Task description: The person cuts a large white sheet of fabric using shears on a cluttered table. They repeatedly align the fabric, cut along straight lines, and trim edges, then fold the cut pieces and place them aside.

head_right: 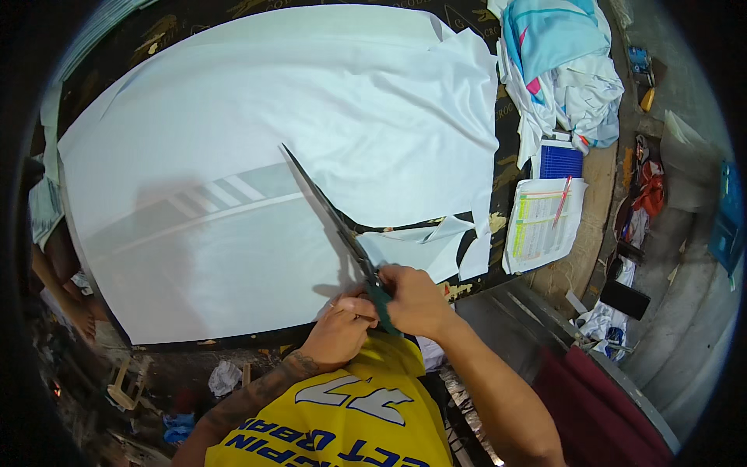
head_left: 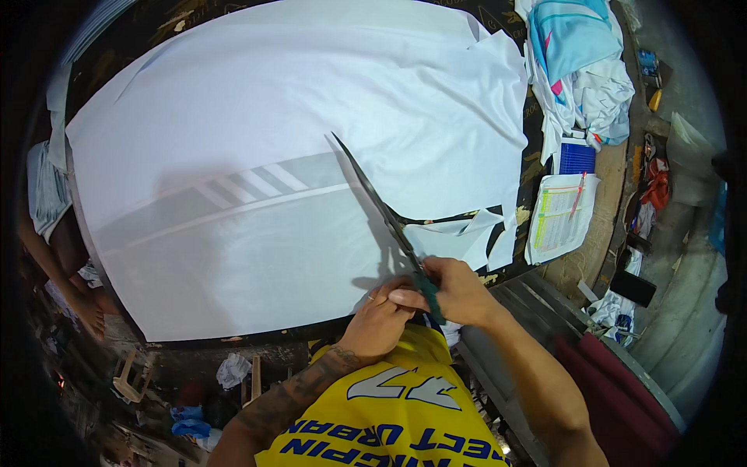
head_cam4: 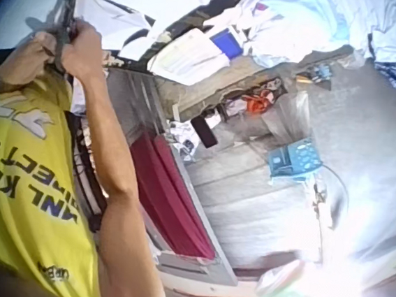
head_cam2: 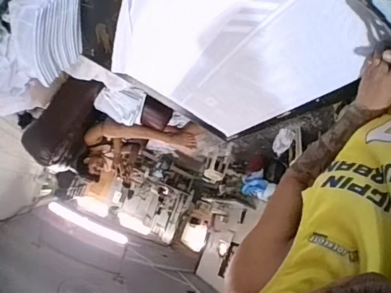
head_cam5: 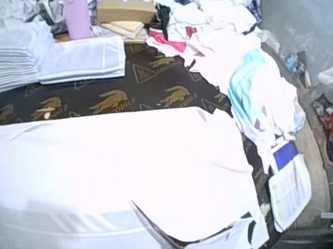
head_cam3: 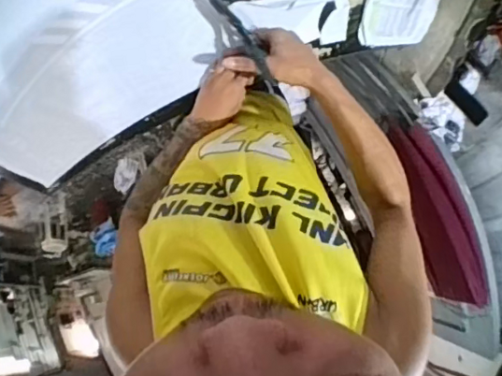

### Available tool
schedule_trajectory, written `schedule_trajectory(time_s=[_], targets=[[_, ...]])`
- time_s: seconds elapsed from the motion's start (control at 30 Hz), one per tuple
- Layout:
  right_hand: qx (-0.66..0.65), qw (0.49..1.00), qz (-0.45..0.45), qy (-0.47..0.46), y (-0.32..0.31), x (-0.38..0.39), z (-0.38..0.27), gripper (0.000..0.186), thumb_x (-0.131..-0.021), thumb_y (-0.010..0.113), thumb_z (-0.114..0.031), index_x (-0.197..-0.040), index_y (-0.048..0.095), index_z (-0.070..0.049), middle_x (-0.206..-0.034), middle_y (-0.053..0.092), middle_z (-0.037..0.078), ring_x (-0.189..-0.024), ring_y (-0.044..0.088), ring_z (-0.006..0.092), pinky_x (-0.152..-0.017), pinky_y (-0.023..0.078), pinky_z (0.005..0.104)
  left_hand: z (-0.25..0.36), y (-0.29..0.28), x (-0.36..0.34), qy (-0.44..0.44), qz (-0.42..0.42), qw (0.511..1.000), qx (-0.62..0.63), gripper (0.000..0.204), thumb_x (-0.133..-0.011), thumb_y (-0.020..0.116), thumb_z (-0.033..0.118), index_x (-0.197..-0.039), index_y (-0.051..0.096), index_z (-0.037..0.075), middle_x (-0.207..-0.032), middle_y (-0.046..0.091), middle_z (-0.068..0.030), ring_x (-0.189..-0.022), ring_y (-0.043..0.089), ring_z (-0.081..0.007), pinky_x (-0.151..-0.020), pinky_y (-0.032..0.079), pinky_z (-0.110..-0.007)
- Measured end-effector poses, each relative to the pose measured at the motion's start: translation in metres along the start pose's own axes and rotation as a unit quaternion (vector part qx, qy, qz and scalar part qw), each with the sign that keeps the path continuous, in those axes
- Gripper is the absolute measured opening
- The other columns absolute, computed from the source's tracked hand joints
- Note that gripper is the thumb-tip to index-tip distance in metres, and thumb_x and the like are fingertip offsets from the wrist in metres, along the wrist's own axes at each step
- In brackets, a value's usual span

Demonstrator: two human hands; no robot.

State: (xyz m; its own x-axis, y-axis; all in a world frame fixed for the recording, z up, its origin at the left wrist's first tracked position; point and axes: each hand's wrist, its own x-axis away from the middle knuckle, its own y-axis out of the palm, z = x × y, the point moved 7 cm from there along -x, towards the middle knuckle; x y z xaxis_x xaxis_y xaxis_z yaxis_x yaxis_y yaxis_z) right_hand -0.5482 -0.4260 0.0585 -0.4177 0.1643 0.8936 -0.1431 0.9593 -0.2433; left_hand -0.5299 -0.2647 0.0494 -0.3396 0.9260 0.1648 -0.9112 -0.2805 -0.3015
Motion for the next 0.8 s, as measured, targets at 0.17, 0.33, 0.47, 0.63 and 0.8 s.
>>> schedule_trajectory(time_s=[0.17, 0.33, 0.47, 0.63, 0.8], targets=[[-0.014, 0.998, -0.053, -0.012, -0.019, -0.008, -0.023, 0.063, -0.083, 0.091, -0.058, -0.082, 0.069, 0.001, -0.069, 0.064, 0.004, -0.066, 0.053, 0.0149, -0.062, 0.047, 0.0344, 0.007, -0.026, -0.021, -0.019, 0.012, 1.000, 0.009, 0.029, -0.083, 0.070, 0.003, -0.112, 0.070, 0.005, -0.128, 0.064, -0.0155, -0.118, 0.061, -0.0381, -0.105, 0.052, -0.049], [0.162, 0.964, -0.196, 0.076, -0.118, 0.017, -0.044, 0.054, -0.097, 0.081, -0.055, -0.095, 0.070, -0.003, -0.071, 0.062, 0.004, -0.065, 0.058, 0.0123, -0.062, 0.048, 0.0308, -0.014, -0.116, -0.044, -0.094, 0.276, 0.939, -0.184, 0.047, -0.083, 0.069, 0.003, -0.130, 0.067, 0.005, -0.132, 0.062, -0.0123, -0.126, 0.056, -0.0337, -0.107, 0.039, -0.053], [0.420, 0.884, -0.177, -0.097, -0.162, -0.047, -0.110, 0.063, -0.091, 0.083, -0.061, -0.106, 0.067, -0.001, -0.073, 0.056, 0.013, -0.074, 0.055, 0.0245, -0.073, 0.049, 0.0432, -0.021, -0.137, -0.054, -0.058, 0.316, 0.883, -0.344, 0.052, -0.084, 0.069, 0.023, -0.134, 0.066, 0.008, -0.137, 0.060, -0.0094, -0.130, 0.053, -0.0270, -0.110, 0.037, -0.052], [0.517, 0.808, -0.216, -0.179, -0.168, -0.112, -0.171, 0.064, -0.087, 0.087, -0.061, -0.106, 0.068, -0.003, -0.076, 0.057, 0.008, -0.074, 0.053, 0.0209, -0.070, 0.045, 0.0399, -0.029, -0.125, -0.055, -0.083, 0.303, 0.867, -0.386, 0.051, -0.084, 0.066, 0.028, -0.132, 0.068, 0.009, -0.139, 0.062, -0.0060, -0.132, 0.055, -0.0229, -0.111, 0.038, -0.051], [0.501, 0.818, -0.220, -0.176, -0.165, -0.117, -0.183, 0.069, -0.080, 0.090, -0.066, -0.091, 0.069, -0.002, -0.077, 0.062, 0.007, -0.078, 0.061, 0.0240, -0.074, 0.048, 0.0404, -0.031, -0.123, -0.056, -0.105, 0.273, 0.879, -0.376, 0.055, -0.083, 0.068, 0.031, -0.134, 0.068, 0.009, -0.140, 0.063, -0.0046, -0.133, 0.056, -0.0228, -0.112, 0.039, -0.049]])
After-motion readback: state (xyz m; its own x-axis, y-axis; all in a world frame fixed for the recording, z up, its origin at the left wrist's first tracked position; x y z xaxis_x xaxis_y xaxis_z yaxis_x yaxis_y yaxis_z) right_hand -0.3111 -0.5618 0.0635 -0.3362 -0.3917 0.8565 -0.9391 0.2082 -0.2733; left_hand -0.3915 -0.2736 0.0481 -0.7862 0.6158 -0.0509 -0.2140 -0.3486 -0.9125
